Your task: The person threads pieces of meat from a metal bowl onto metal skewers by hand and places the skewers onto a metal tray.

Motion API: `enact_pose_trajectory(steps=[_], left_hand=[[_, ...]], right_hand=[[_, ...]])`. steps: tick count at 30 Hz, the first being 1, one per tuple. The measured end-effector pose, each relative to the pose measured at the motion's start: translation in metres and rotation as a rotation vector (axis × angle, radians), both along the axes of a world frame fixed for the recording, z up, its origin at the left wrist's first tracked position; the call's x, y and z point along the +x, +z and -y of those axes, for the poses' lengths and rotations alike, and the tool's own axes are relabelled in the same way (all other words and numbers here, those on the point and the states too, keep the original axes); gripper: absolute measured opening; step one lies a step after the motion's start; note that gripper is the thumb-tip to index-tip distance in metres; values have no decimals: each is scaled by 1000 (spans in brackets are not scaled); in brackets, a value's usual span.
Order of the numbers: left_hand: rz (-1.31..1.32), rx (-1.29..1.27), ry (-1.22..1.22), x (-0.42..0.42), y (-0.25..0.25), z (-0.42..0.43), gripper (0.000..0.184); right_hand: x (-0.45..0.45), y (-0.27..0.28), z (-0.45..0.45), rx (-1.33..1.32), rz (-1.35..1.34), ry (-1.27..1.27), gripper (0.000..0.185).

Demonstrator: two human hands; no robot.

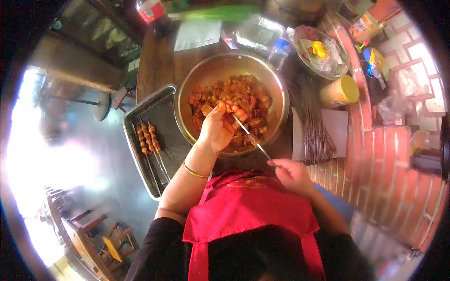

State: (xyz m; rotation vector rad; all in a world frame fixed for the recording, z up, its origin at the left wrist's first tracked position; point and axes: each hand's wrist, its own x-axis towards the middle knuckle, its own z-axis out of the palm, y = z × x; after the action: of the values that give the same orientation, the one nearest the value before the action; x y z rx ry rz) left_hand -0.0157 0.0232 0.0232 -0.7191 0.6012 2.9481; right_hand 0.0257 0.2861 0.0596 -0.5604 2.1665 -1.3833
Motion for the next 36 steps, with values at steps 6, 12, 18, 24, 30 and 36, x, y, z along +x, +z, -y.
enact_pose_trajectory(steps=[6, 12, 18, 24, 30, 36], left_hand=[[-91, -72, -283, 13, -5, -34, 28], [-108, -1609, -785, -15, -8, -3, 35], [109, -2427, -709, -46, -42, 78, 40], [-75, -2421, -898, -41, -54, 71, 38], [-140, -1818, -461, -23, -11, 51, 37], [-23, -670, -47, -19, -15, 41, 19]], right_hand=[[-1, -3, 1, -19, 24, -34, 26], [-14, 14, -2, -86, 198, -224, 25], [-15, 8, -7, -74, 215, -234, 25], [-17, 10, -5, -53, 186, -232, 25], [-22, 18, 0, -65, 158, -181, 25], [-21, 27, 8, -12, 37, -58, 24]])
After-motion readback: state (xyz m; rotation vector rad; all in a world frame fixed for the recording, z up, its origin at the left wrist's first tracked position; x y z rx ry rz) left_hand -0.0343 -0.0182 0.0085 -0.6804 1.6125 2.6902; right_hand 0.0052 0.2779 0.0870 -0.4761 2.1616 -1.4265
